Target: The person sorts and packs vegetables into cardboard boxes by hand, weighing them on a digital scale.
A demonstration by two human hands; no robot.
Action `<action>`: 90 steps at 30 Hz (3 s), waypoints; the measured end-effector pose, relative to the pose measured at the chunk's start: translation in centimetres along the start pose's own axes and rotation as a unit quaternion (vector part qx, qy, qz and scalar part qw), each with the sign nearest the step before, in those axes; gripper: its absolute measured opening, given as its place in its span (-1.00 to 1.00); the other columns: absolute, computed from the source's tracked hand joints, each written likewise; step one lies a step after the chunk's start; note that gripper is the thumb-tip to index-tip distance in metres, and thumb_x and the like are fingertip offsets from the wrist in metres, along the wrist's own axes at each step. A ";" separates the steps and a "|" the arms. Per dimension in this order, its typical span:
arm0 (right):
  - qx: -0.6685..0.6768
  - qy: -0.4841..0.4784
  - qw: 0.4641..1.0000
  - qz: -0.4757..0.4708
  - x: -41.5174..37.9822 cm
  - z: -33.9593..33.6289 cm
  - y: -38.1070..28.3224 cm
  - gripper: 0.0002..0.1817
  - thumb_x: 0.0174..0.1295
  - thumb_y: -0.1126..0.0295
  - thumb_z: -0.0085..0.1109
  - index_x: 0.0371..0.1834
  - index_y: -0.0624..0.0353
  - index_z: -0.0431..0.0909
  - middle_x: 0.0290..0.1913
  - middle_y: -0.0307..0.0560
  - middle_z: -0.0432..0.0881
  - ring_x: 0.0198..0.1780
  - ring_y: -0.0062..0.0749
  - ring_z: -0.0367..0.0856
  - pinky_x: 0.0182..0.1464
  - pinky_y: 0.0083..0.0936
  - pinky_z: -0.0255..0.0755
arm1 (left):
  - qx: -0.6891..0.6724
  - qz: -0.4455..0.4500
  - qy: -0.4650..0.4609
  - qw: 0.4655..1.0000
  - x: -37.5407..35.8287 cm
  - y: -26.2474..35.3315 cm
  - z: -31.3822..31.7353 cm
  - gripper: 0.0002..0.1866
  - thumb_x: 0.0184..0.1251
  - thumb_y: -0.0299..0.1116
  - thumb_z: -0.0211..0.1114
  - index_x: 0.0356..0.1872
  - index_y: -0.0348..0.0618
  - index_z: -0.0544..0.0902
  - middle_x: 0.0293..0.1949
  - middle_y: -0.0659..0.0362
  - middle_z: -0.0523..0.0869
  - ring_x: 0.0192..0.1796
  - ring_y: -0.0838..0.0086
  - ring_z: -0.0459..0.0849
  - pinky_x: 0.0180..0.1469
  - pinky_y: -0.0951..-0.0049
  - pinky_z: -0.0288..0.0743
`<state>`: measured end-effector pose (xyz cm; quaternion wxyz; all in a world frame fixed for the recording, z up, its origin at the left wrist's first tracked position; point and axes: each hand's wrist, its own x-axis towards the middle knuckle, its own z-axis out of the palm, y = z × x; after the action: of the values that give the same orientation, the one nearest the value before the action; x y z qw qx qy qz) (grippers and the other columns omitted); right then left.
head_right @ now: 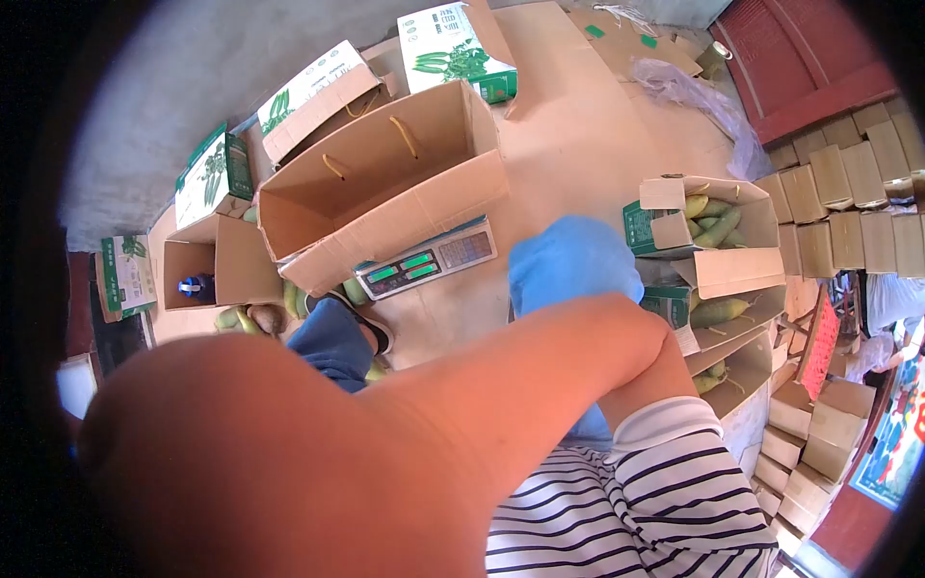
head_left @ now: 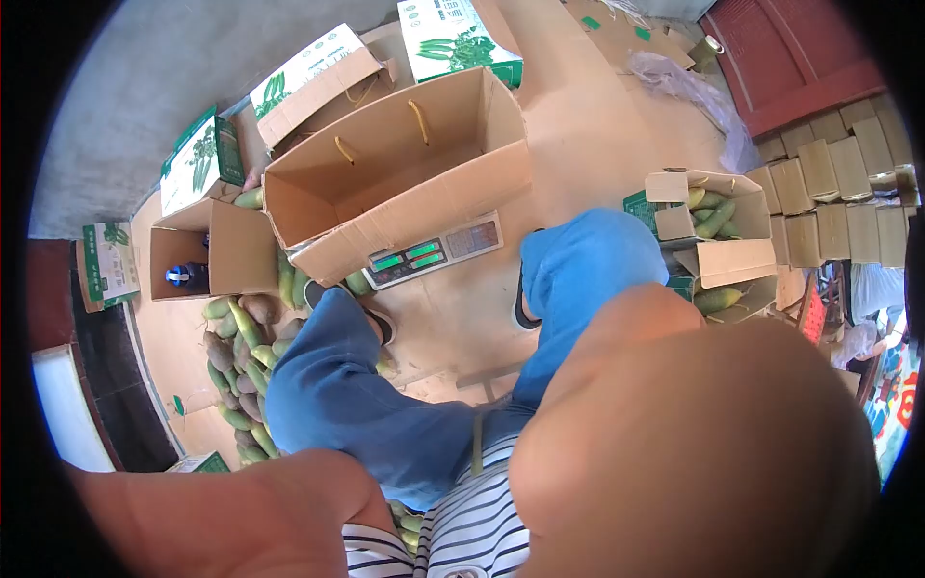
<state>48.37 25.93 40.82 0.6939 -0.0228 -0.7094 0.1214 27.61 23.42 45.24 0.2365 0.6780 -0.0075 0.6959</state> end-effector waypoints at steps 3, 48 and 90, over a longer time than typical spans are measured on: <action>-0.001 -0.002 1.000 -0.003 -0.2 -0.3 0.1 -0.73 0.32 0.26 0.01 -0.14 0.22 0.58 -0.26 -0.09 0.62 -0.21 -0.35 0.57 -0.15 -0.44 0.40 | -0.004 0.000 0.001 1.000 -0.2 -0.5 0.3 -0.77 0.13 -0.27 0.29 -0.30 -0.20 0.56 -0.26 -0.06 0.63 -0.20 0.18 0.61 -0.12 0.23 0.47; -0.055 -0.036 0.998 0.024 2.1 -1.9 -7.6 -0.73 0.32 0.30 -0.01 -0.12 0.25 0.58 -0.20 -0.07 0.62 -0.15 -0.40 0.57 -0.09 -0.50 0.39 | 0.063 0.012 0.036 0.997 -0.5 3.7 -1.2 -0.74 0.22 -0.23 0.15 -0.28 -0.26 0.55 -0.25 -0.13 0.63 -0.17 0.13 0.61 -0.05 0.20 0.46; -0.105 -0.025 0.989 0.097 3.8 -7.9 -8.5 -0.72 0.33 0.33 -0.03 -0.09 0.28 0.58 -0.14 -0.06 0.62 -0.09 -0.45 0.58 -0.02 -0.55 0.38 | 0.112 0.023 0.034 0.993 1.2 8.0 -1.3 -0.67 0.30 -0.19 0.02 -0.26 -0.31 0.54 -0.23 -0.19 0.62 -0.14 0.09 0.62 0.02 0.16 0.46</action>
<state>57.24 19.60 46.31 0.6546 -0.1606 -0.7299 0.1136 23.76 17.14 48.79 0.1431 0.6757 0.0628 0.7204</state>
